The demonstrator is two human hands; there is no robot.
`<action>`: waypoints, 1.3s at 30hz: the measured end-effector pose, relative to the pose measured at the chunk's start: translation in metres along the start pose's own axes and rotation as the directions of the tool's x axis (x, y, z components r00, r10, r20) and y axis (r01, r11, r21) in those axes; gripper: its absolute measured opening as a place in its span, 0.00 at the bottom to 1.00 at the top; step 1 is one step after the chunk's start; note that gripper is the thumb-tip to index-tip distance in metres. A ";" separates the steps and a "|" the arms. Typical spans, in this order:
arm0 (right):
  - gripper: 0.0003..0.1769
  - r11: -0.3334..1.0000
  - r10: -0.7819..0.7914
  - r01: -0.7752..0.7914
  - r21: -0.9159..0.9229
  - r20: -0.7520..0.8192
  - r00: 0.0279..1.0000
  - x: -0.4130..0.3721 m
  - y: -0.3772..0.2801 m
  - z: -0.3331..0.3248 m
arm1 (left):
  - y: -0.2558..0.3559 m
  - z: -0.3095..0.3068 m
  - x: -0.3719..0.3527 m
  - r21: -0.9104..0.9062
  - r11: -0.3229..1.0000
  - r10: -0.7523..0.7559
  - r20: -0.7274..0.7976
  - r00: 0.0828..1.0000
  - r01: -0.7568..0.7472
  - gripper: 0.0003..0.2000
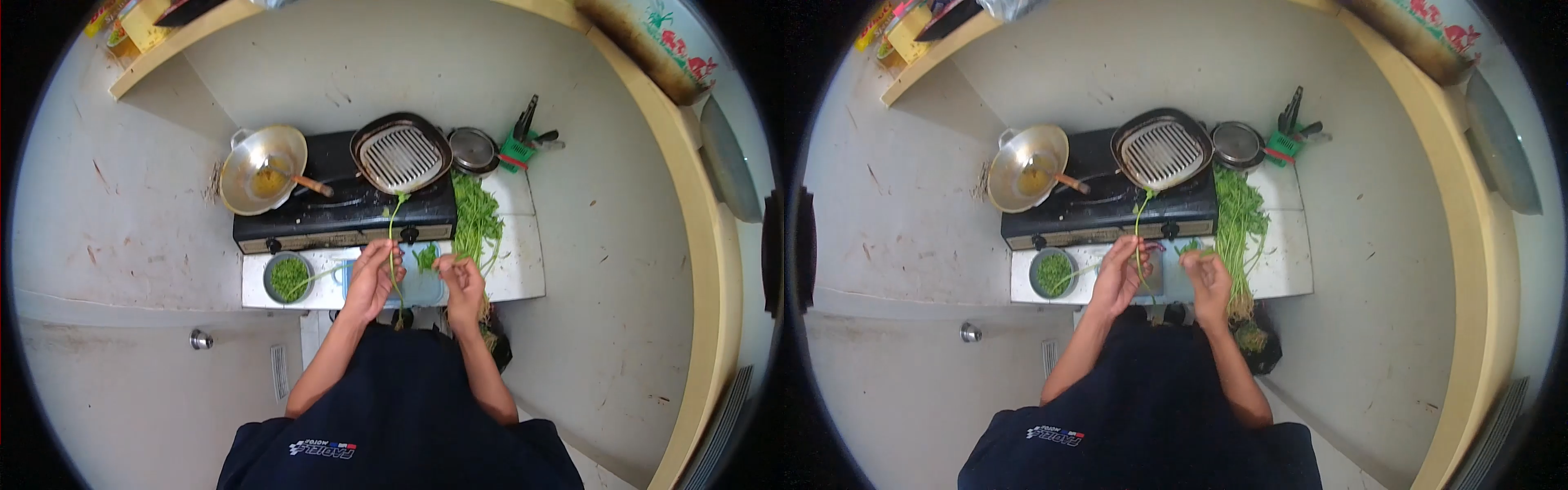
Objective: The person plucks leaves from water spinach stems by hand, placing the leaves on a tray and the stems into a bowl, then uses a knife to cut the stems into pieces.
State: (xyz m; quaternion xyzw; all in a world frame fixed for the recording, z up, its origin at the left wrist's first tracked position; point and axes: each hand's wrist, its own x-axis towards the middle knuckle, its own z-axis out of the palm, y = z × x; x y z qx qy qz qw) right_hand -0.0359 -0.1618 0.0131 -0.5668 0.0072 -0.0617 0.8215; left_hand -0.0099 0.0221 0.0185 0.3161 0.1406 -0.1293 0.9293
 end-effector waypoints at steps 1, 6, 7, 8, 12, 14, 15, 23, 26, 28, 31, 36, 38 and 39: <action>0.05 1.000 0.006 -0.006 0.012 0.002 1.000 0.002 0.000 -0.001 | 0.001 0.002 -0.004 0.085 0.996 -0.003 -0.009 1.000 0.004 0.05; 0.06 0.998 0.035 -0.035 0.045 -0.001 0.999 0.008 0.000 0.003 | -0.004 0.009 -0.017 0.292 0.956 -0.042 0.064 0.997 0.021 0.05; 0.04 0.999 0.018 -0.018 0.034 -0.007 1.000 0.009 -0.001 0.006 | -0.006 0.008 -0.017 0.302 0.953 -0.058 0.065 0.996 0.036 0.06; 0.04 0.999 0.022 -0.023 0.033 0.003 1.000 0.009 0.000 0.006 | -0.007 0.009 -0.018 0.327 0.945 -0.052 0.072 0.996 0.026 0.07; 0.04 1.000 0.019 -0.019 -0.007 0.028 0.999 0.007 0.002 0.009 | -0.012 0.015 -0.018 0.402 0.915 -0.006 0.089 0.996 -0.031 0.08; 0.04 1.000 0.006 -0.005 -0.027 0.039 0.999 0.005 0.002 0.012 | -0.010 0.019 -0.019 0.414 0.907 0.030 0.104 0.994 -0.071 0.07; 0.04 1.000 -0.004 0.005 -0.027 0.047 0.999 0.006 0.001 0.013 | -0.009 0.018 -0.018 0.421 0.904 0.032 0.107 0.994 -0.075 0.08; 0.04 1.000 -0.015 0.015 -0.017 0.038 0.999 0.003 0.003 0.012 | -0.008 0.011 -0.015 0.459 0.886 0.009 0.129 0.992 -0.068 0.09; 0.04 1.000 0.006 -0.006 -0.029 -0.010 1.000 0.003 0.003 0.008 | -0.007 0.009 -0.014 0.484 0.872 0.002 0.131 0.991 -0.066 0.07; 0.05 0.999 0.032 -0.033 -0.028 -0.061 0.998 0.008 0.010 -0.003 | -0.003 0.007 -0.014 0.479 0.875 0.025 0.110 0.994 -0.075 0.08; 0.09 0.982 0.124 -0.139 -0.129 -0.118 0.985 0.016 0.024 -0.025 | 0.003 -0.008 -0.013 0.450 0.888 0.067 0.083 0.994 -0.097 0.07; 0.08 0.929 0.244 -0.243 -0.277 -0.034 0.969 0.008 0.110 -0.081 | 0.019 -0.021 -0.014 0.409 0.905 0.144 -0.040 0.989 -0.115 0.08; 0.08 0.870 0.314 -0.295 -0.395 -0.016 0.949 -0.003 0.146 -0.099 | 0.023 -0.026 -0.016 0.403 0.906 0.175 -0.087 0.981 -0.126 0.10; 0.09 0.858 0.340 -0.313 -0.407 -0.006 0.940 -0.010 0.164 -0.106 | 0.025 -0.029 -0.017 0.394 0.910 0.185 -0.104 0.977 -0.131 0.10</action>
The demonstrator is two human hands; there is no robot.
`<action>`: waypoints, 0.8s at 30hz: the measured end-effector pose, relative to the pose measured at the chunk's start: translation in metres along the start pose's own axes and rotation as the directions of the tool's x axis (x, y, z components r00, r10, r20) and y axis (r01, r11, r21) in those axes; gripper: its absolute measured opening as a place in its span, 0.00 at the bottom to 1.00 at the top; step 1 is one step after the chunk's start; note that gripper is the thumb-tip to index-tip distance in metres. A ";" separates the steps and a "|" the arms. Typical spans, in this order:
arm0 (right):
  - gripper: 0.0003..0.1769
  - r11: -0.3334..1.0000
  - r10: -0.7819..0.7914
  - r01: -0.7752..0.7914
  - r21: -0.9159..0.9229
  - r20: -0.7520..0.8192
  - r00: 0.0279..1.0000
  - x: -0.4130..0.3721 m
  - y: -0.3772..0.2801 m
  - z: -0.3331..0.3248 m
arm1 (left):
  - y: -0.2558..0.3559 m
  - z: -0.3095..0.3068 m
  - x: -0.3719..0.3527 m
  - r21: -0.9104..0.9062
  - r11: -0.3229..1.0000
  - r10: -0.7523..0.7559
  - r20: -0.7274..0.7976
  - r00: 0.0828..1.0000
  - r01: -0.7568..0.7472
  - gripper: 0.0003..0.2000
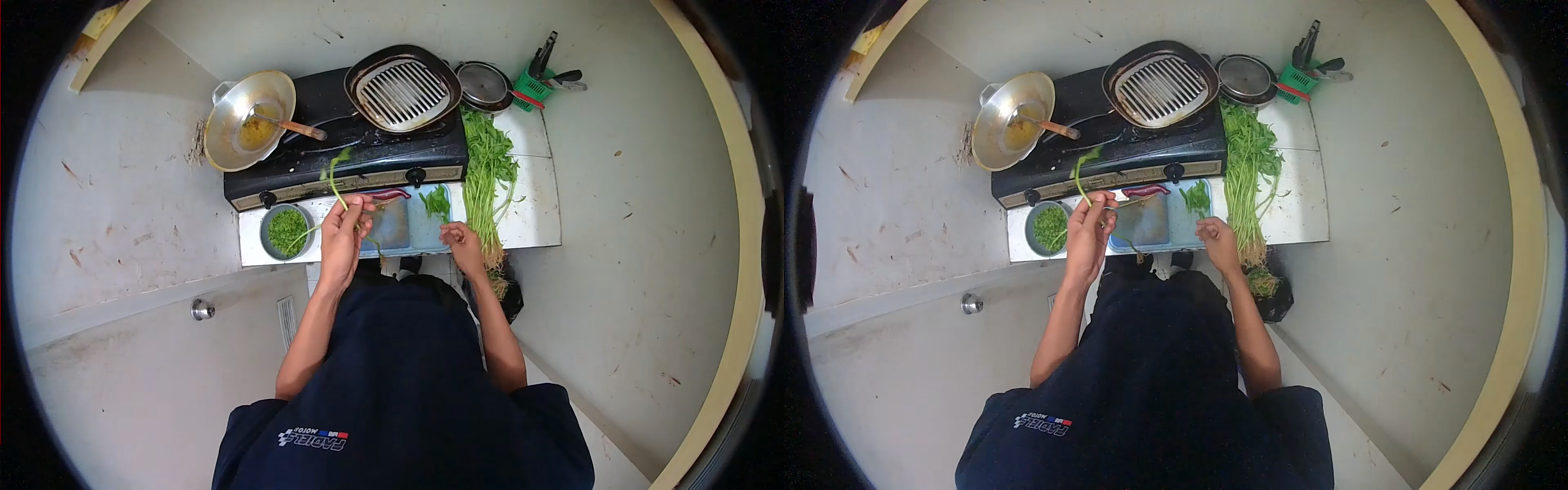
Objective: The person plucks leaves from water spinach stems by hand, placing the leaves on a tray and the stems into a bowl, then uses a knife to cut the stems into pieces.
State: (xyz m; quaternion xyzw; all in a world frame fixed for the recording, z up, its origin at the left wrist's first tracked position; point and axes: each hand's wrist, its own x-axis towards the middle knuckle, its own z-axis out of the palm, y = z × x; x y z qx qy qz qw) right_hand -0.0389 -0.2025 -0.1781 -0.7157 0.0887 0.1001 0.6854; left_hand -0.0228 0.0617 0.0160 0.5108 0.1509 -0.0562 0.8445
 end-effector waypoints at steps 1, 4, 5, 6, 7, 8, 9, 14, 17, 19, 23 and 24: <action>0.09 1.000 0.021 -0.020 -0.014 0.021 1.000 0.001 0.012 0.001 | 0.000 -0.003 0.000 -0.011 1.000 0.005 -0.021 1.000 -0.005 0.10; 0.15 0.996 0.044 -0.040 -0.078 0.054 0.998 0.010 0.030 0.009 | 0.000 -0.010 -0.002 -0.013 1.000 -0.018 -0.030 0.999 0.018 0.10; 0.16 0.995 0.034 -0.030 -0.092 0.046 0.998 0.015 0.032 0.011 | 0.001 -0.011 -0.002 -0.013 1.000 -0.026 -0.036 0.999 0.026 0.11; 0.16 0.991 0.012 -0.006 -0.135 0.040 0.999 0.023 0.030 0.014 | 0.000 -0.013 -0.002 -0.008 1.000 -0.023 -0.031 0.999 0.023 0.12; 0.17 0.984 -0.012 0.018 -0.176 0.034 0.999 0.032 0.023 0.016 | -0.002 -0.017 -0.003 -0.002 1.000 -0.020 -0.024 1.000 0.020 0.13; 0.18 0.976 -0.034 0.040 -0.216 0.029 0.999 0.041 0.017 0.019 | -0.003 -0.019 -0.004 0.004 1.000 -0.019 -0.018 1.000 0.019 0.14; 0.19 0.964 -0.058 0.060 -0.260 0.015 0.998 0.048 0.006 0.023 | -0.002 -0.019 -0.006 -0.036 0.999 -0.023 -0.023 0.999 0.022 0.16; 0.20 0.863 -0.091 0.089 -0.497 0.019 0.996 0.084 -0.003 0.033 | 0.003 -0.018 -0.007 -0.152 0.988 -0.037 0.025 0.999 0.040 0.21; 0.22 0.739 -0.028 0.028 -0.673 0.011 1.000 0.083 0.005 0.035 | 0.007 -0.021 -0.006 -0.085 0.996 -0.023 0.062 0.998 0.028 0.21; 0.23 0.658 -0.016 -0.002 -0.753 -0.017 1.000 0.074 0.009 0.039 | 0.011 -0.020 -0.007 -0.036 0.999 -0.037 0.048 0.998 0.039 0.19; 0.23 0.615 -0.095 0.044 -0.787 -0.019 0.995 0.048 0.022 0.037 | 0.008 -0.020 -0.006 0.021 1.000 0.000 0.048 0.999 -0.001 0.18; 0.23 0.651 -0.126 0.071 -0.756 -0.015 0.992 0.041 0.021 0.034 | 0.008 -0.019 -0.006 0.047 0.999 -0.008 0.046 0.999 0.006 0.18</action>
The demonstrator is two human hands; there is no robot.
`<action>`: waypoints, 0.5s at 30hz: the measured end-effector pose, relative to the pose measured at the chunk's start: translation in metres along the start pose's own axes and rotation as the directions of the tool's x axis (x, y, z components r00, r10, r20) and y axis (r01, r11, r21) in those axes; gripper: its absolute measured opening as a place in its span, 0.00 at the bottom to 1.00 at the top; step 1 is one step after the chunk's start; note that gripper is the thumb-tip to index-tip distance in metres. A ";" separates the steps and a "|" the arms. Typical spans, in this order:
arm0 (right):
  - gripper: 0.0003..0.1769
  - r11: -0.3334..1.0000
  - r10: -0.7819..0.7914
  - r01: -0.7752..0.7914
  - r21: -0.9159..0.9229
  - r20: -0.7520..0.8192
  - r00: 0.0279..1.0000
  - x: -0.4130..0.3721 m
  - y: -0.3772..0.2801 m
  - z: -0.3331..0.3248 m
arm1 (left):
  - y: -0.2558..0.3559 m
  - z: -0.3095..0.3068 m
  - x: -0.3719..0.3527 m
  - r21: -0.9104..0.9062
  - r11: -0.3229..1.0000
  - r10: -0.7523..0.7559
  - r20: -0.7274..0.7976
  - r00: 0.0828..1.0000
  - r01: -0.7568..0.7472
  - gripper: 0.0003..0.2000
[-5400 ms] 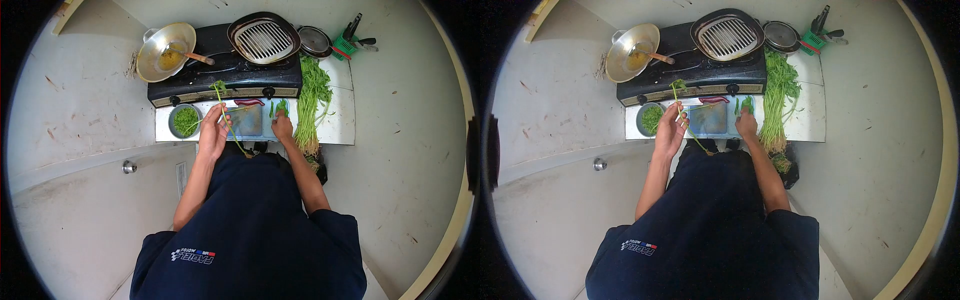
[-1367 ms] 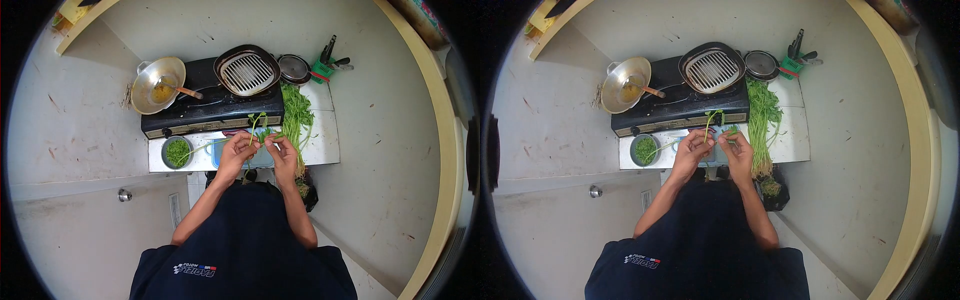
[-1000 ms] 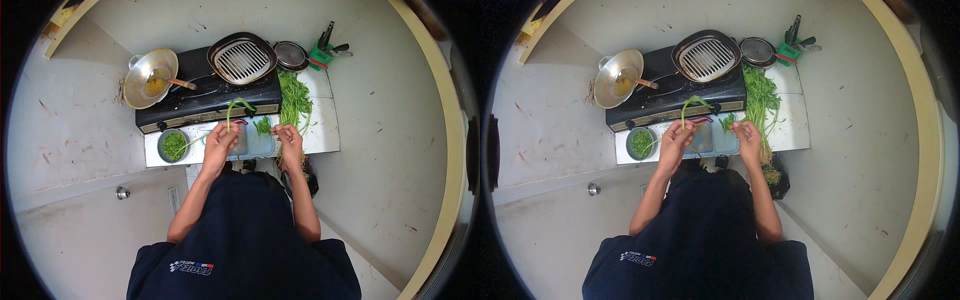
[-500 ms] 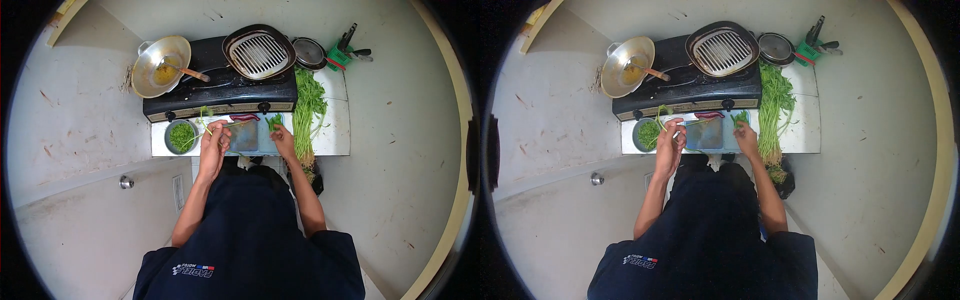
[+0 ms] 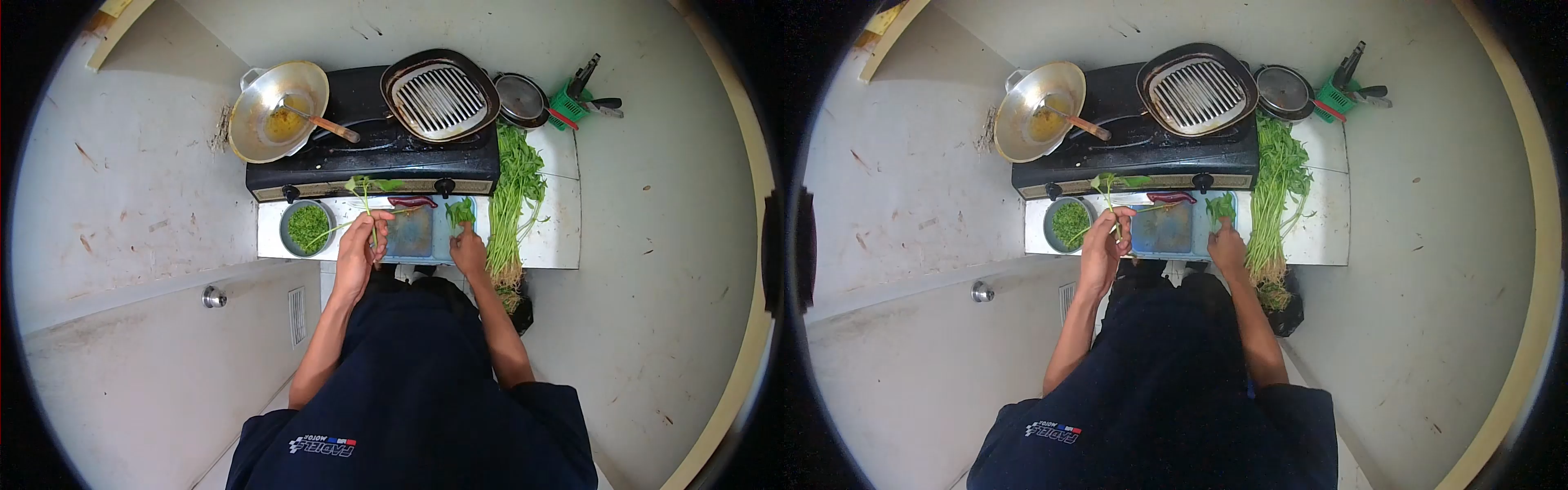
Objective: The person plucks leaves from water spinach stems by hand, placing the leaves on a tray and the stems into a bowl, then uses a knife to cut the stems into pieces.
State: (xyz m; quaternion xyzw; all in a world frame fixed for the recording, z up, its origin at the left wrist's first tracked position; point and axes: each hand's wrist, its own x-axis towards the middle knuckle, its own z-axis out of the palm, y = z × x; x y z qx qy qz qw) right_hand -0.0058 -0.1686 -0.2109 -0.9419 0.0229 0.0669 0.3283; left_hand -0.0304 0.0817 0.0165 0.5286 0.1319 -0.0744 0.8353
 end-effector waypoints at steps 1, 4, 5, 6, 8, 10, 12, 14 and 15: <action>0.23 0.998 -0.022 0.023 0.050 -0.023 0.999 -0.005 0.000 -0.003 | 0.000 0.002 0.000 0.027 1.000 -0.007 -0.001 1.000 0.007 0.18; 0.21 0.991 0.019 -0.022 0.134 0.018 1.000 -0.013 -0.006 -0.018 | -0.006 0.005 0.004 0.071 0.997 -0.009 0.028 1.000 0.007 0.17; 0.20 0.977 0.015 -0.020 0.210 0.025 1.000 -0.016 -0.009 -0.025 | -0.007 0.008 0.006 0.088 0.996 -0.005 0.043 0.999 0.001 0.18; 0.19 0.958 0.010 -0.019 0.285 0.030 0.999 -0.018 -0.017 -0.035 | -0.007 0.011 0.007 0.104 0.995 0.001 0.060 0.998 -0.007 0.18; 0.18 0.906 0.000 -0.008 0.423 0.020 1.000 -0.018 -0.033 -0.056 | -0.006 0.019 0.011 0.126 0.991 0.023 0.101 0.995 -0.036 0.17; 0.17 0.838 -0.007 0.011 0.545 -0.009 1.000 -0.016 -0.052 -0.077 | -0.010 0.024 0.014 0.127 0.991 0.027 0.139 0.990 -0.045 0.15; 0.16 0.767 -0.009 0.043 0.640 -0.056 0.998 -0.017 -0.078 -0.105 | -0.011 0.032 0.016 0.115 0.993 0.013 0.169 0.985 -0.033 0.13; 0.13 0.709 -0.021 0.096 0.699 -0.116 0.993 -0.019 -0.104 -0.132 | -0.015 0.040 0.020 0.113 0.993 0.009 0.220 0.975 -0.034 0.12; 0.12 0.687 -0.037 0.129 0.715 -0.143 0.989 -0.022 -0.116 -0.145 | -0.017 0.043 0.021 0.112 0.993 0.004 0.246 0.969 -0.033 0.12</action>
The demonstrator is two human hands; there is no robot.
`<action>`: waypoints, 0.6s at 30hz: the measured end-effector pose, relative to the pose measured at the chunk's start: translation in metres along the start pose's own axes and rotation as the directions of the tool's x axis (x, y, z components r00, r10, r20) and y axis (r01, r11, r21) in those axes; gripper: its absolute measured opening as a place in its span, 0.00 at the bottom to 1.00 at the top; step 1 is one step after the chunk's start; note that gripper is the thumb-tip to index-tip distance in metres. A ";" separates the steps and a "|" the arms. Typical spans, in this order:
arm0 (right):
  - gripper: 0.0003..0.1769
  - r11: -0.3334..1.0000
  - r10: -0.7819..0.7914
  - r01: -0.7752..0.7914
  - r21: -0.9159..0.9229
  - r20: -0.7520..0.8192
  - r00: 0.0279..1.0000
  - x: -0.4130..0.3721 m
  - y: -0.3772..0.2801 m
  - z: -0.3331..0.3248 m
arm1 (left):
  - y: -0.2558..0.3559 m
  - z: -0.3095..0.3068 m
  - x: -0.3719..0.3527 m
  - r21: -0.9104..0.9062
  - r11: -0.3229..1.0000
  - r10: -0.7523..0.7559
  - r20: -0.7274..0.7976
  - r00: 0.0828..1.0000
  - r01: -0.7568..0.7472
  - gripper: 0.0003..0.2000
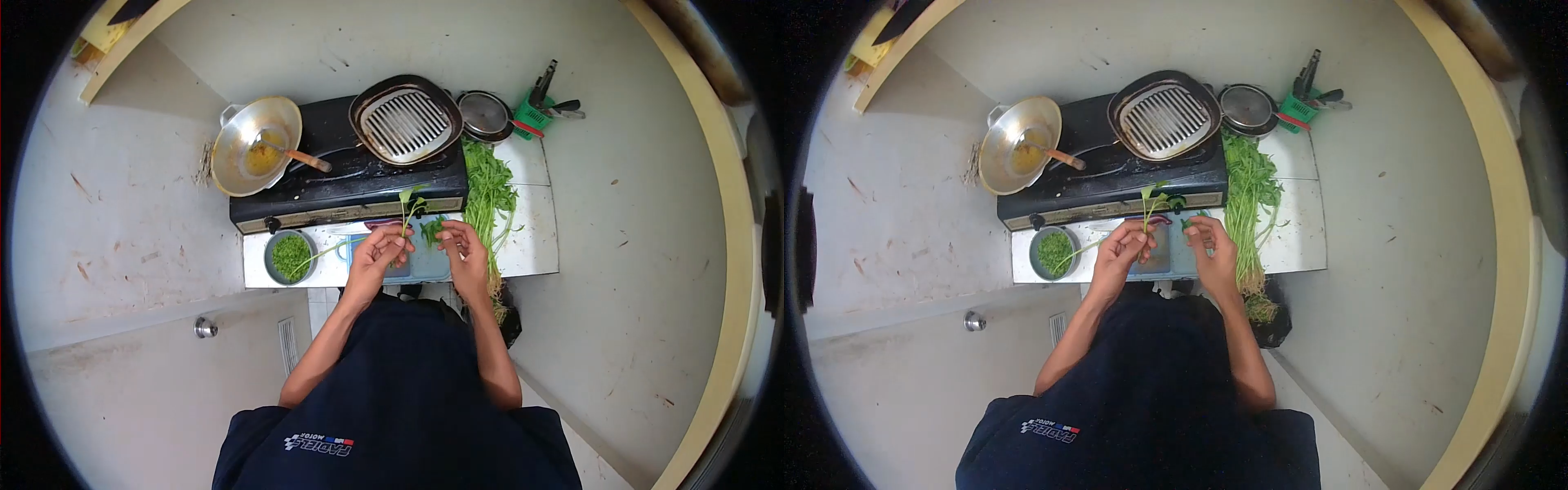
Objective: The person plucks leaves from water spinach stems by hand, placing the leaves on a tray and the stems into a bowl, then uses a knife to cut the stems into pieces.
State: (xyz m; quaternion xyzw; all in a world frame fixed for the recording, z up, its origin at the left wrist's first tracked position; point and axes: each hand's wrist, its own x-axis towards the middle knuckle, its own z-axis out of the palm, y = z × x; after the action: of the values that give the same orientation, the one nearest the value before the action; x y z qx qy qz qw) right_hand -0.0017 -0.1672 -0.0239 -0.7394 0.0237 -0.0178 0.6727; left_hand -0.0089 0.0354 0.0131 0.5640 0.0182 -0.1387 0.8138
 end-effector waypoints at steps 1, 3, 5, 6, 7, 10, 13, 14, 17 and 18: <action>0.12 0.999 -0.029 0.029 0.028 -0.008 1.000 -0.002 -0.017 0.000 | 0.002 0.005 0.000 0.009 1.000 -0.017 0.007 1.000 0.017 0.11; 0.09 0.994 -0.090 0.092 0.059 -0.035 0.995 -0.007 -0.044 0.003 | -0.001 0.014 0.002 0.038 0.999 -0.003 0.040 0.999 0.001 0.11; 0.09 0.983 -0.182 0.183 0.020 -0.065 0.981 -0.011 -0.056 0.005 | -0.006 0.021 0.004 0.026 0.999 0.031 0.068 0.997 -0.033 0.09; 0.09 0.974 -0.227 0.227 -0.001 -0.075 0.971 -0.013 -0.060 0.006 | -0.008 0.024 0.004 0.054 0.998 0.034 0.072 0.997 -0.037 0.09; 0.11 0.974 -0.220 0.224 0.026 -0.099 0.970 -0.014 -0.062 0.007 | -0.011 0.027 0.004 0.082 0.996 0.036 0.074 0.997 -0.042 0.09; 0.12 0.948 -0.310 0.295 -0.122 -0.130 0.942 -0.014 -0.059 0.006 | -0.016 0.028 0.002 0.161 0.987 0.004 0.099 0.995 -0.020 0.09; 0.13 0.905 -0.385 0.351 -0.238 -0.113 0.916 -0.016 -0.060 0.004 | -0.015 0.031 0.002 0.247 0.968 0.017 0.092 0.996 -0.040 0.09; 0.12 0.911 -0.377 0.345 -0.227 -0.114 0.919 -0.016 -0.059 0.004 | -0.014 0.032 0.002 0.279 0.959 0.032 0.085 0.996 -0.054 0.10; 0.10 0.946 -0.314 0.299 -0.128 -0.122 0.942 -0.015 -0.047 0.004 | -0.011 0.036 0.003 0.283 0.957 0.052 0.066 0.996 -0.068 0.10; 0.10 0.964 -0.267 0.263 -0.050 -0.124 0.956 -0.015 -0.042 0.005 | -0.011 0.035 0.002 0.259 0.964 0.042 0.065 0.997 -0.058 0.10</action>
State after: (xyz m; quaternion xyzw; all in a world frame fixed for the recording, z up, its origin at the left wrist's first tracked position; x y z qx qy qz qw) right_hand -0.0160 -0.1575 0.0173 -0.7440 -0.0316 -0.1554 0.6491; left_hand -0.0138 -0.0011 0.0150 0.6620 -0.0384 -0.1360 0.7361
